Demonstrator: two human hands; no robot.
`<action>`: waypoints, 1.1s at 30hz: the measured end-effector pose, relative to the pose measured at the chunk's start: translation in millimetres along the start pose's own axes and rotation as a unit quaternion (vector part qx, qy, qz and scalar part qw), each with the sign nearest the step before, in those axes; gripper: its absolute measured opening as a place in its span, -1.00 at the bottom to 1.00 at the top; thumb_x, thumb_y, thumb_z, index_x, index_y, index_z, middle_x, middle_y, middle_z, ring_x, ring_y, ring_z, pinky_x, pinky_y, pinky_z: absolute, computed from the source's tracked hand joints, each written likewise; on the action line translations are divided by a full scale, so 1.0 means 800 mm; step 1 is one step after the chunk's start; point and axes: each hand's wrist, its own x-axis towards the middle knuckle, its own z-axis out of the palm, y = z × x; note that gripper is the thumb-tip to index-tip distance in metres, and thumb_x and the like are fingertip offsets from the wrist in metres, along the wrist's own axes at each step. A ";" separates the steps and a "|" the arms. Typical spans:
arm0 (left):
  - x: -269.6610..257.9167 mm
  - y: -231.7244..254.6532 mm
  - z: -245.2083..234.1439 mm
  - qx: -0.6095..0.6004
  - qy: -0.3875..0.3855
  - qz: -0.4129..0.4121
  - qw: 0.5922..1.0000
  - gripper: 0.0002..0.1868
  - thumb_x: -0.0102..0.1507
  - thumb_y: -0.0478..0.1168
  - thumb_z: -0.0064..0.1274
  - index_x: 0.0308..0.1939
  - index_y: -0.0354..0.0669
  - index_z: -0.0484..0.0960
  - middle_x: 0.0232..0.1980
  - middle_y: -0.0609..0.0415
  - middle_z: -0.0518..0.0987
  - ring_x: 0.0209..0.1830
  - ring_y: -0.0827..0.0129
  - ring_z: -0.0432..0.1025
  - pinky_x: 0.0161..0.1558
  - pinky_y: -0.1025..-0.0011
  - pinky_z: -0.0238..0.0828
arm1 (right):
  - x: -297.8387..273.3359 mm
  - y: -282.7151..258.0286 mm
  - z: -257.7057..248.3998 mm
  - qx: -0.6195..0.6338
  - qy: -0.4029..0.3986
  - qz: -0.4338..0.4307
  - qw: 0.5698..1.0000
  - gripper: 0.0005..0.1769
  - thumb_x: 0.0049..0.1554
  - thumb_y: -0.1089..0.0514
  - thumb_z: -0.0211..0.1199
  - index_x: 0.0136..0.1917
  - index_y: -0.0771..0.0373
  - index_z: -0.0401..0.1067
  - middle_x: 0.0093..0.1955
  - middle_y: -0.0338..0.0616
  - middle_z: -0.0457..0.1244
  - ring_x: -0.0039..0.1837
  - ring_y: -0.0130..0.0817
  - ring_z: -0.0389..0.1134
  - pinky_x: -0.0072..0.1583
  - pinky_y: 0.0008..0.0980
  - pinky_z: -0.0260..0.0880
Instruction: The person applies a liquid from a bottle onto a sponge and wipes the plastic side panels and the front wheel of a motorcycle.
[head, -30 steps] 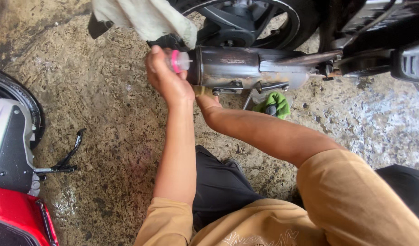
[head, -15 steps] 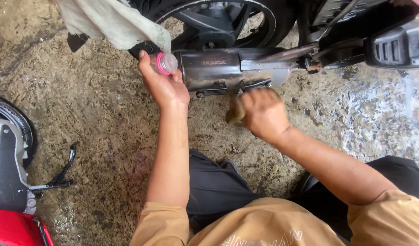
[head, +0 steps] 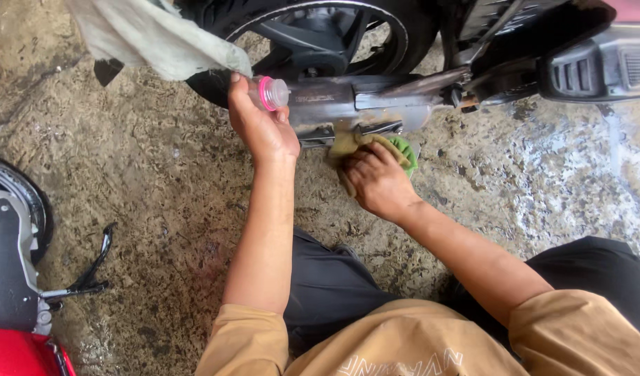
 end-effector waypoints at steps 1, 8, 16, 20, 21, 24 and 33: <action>-0.006 -0.004 -0.002 0.007 -0.001 -0.007 1.000 -0.66 0.31 0.11 0.03 -0.17 -0.05 0.42 -0.29 0.18 0.45 -0.44 0.52 0.30 -0.55 0.49 -0.01 | -0.005 0.005 -0.004 0.077 -0.054 0.080 0.992 -0.66 0.30 -0.05 0.11 0.19 0.19 0.47 0.16 -0.06 0.36 0.21 -0.17 0.37 0.26 -0.05 0.39; -0.024 -0.016 0.010 0.012 -0.024 -0.050 0.998 -0.63 0.34 0.13 0.01 -0.24 -0.09 0.41 -0.29 0.14 0.50 -0.45 0.51 0.32 -0.53 0.50 0.02 | 0.004 0.111 -0.066 0.034 0.419 0.190 0.887 -0.70 0.35 0.17 -0.02 0.20 0.27 0.48 0.16 0.04 0.35 0.24 -0.10 0.40 0.31 0.07 0.36; -0.033 -0.055 0.026 0.011 -0.095 -0.070 0.993 -0.63 0.38 0.09 0.01 -0.26 -0.11 0.43 -0.38 0.10 0.47 -0.54 0.46 0.27 -0.58 0.47 0.04 | 0.044 0.062 -0.028 -0.118 0.117 0.102 0.981 -0.60 0.43 -0.06 -0.04 0.40 0.11 0.41 0.40 -0.17 0.30 0.56 -0.17 0.23 0.65 0.29 -0.50; -0.032 -0.046 0.022 0.012 -0.049 -0.080 0.995 -0.67 0.37 0.07 -0.01 -0.26 -0.09 0.43 -0.35 0.14 0.49 -0.48 0.49 0.34 -0.56 0.48 0.03 | 0.066 0.120 -0.074 -0.238 -0.043 0.239 0.940 -0.53 0.34 -0.04 -0.20 0.13 0.16 0.50 -0.08 -0.20 0.39 0.12 -0.25 0.41 0.47 0.36 -0.47; -0.032 -0.044 0.021 0.009 -0.058 -0.074 0.996 -0.66 0.37 0.07 -0.01 -0.26 -0.10 0.43 -0.36 0.13 0.49 -0.50 0.49 0.33 -0.57 0.48 0.03 | 0.072 0.122 -0.083 -0.243 0.001 0.251 0.937 -0.48 0.30 -0.08 -0.23 0.04 0.14 0.54 -0.17 -0.20 0.40 0.06 -0.24 0.43 0.43 0.37 -0.44; -0.034 -0.048 0.024 0.027 -0.056 -0.072 0.995 -0.66 0.34 0.09 -0.01 -0.29 -0.08 0.42 -0.37 0.14 0.49 -0.53 0.48 0.33 -0.59 0.49 0.01 | 0.121 0.081 -0.075 -0.080 -0.252 0.253 0.930 -0.55 0.34 0.02 -0.14 -0.04 0.14 0.59 -0.15 -0.12 0.43 -0.02 -0.20 0.48 0.55 0.16 -0.20; -0.023 -0.051 0.030 0.011 -0.035 -0.087 0.996 -0.63 0.34 0.13 0.00 -0.23 -0.08 0.44 -0.32 0.17 0.49 -0.44 0.53 0.34 -0.54 0.52 0.04 | 0.006 0.082 0.027 0.096 0.189 0.058 0.976 -0.55 0.33 0.02 0.12 0.38 0.31 0.41 0.45 0.04 0.26 0.51 -0.10 0.24 0.51 -0.03 0.26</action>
